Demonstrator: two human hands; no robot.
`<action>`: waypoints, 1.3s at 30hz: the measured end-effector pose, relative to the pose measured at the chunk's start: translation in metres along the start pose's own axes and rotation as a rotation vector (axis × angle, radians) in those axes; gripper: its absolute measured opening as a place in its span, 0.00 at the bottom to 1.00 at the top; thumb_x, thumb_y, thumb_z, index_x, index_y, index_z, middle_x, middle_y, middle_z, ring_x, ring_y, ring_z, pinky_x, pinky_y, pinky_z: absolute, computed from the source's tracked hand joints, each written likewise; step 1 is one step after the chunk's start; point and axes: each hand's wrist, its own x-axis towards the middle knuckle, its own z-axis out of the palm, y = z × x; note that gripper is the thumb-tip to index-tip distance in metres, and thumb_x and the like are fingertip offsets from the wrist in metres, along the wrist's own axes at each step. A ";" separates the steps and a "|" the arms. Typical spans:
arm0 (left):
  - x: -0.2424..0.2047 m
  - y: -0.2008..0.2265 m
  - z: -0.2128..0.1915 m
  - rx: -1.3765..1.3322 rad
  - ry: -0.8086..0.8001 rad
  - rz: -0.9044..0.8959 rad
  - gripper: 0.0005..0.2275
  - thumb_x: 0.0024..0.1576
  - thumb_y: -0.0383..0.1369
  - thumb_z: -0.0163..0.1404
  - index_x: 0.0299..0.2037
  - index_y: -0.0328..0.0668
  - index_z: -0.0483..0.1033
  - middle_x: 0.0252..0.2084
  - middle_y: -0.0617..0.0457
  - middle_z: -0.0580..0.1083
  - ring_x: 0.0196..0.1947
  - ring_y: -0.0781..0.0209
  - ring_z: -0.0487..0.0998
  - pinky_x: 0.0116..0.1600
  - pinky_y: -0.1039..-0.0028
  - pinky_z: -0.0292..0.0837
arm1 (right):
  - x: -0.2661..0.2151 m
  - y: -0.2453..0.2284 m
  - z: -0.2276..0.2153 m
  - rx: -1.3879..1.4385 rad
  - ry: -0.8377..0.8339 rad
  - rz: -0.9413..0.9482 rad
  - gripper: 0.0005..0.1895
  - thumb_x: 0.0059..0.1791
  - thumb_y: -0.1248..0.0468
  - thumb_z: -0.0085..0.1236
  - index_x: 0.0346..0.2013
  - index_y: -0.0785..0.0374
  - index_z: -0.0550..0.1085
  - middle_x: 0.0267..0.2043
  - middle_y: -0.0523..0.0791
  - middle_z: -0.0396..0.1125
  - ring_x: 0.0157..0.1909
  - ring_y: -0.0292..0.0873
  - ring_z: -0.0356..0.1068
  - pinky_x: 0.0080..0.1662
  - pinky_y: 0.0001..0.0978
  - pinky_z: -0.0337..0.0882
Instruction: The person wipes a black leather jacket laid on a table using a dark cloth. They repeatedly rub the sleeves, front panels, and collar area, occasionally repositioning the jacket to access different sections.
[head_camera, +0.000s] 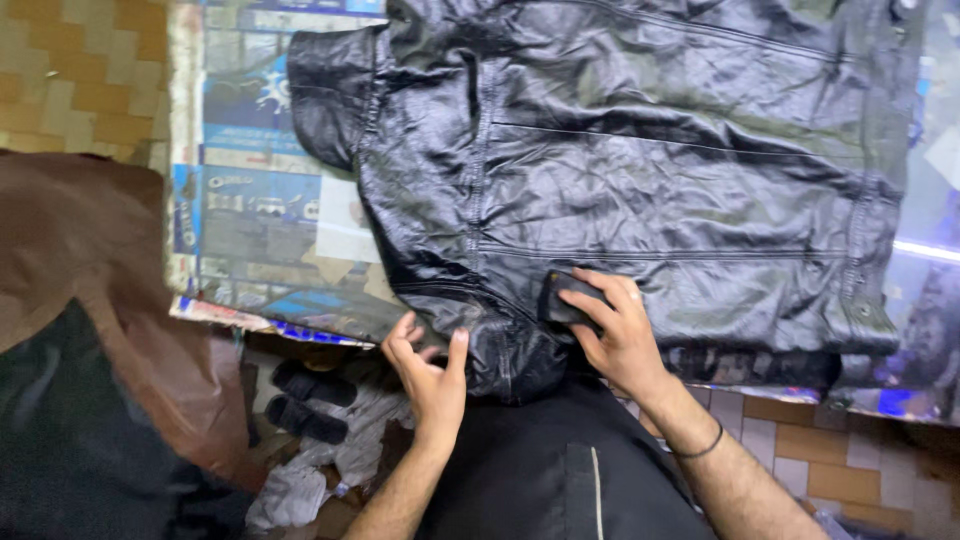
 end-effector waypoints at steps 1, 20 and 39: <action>0.004 -0.005 0.006 -0.163 0.025 -0.212 0.32 0.53 0.26 0.61 0.67 0.41 0.57 0.59 0.41 0.63 0.55 0.51 0.67 0.57 0.65 0.67 | 0.009 0.001 0.006 0.003 -0.022 -0.035 0.28 0.35 0.76 0.65 0.50 0.58 0.76 0.59 0.50 0.67 0.59 0.56 0.66 0.60 0.46 0.66; 0.029 -0.028 -0.012 -0.898 -0.426 -0.670 0.37 0.43 0.14 0.50 0.68 0.41 0.59 0.60 0.52 0.71 0.60 0.58 0.72 0.64 0.67 0.67 | 0.082 -0.030 0.064 -0.027 -0.195 -0.195 0.18 0.36 0.73 0.63 0.40 0.58 0.79 0.49 0.46 0.71 0.52 0.53 0.68 0.54 0.44 0.67; 0.045 -0.058 -0.022 -0.996 -0.648 -0.704 0.36 0.43 0.15 0.54 0.67 0.40 0.61 0.61 0.53 0.70 0.63 0.57 0.70 0.68 0.65 0.63 | 0.079 -0.060 0.083 -0.149 0.063 0.033 0.19 0.41 0.68 0.68 0.46 0.59 0.78 0.52 0.48 0.68 0.53 0.54 0.67 0.53 0.44 0.68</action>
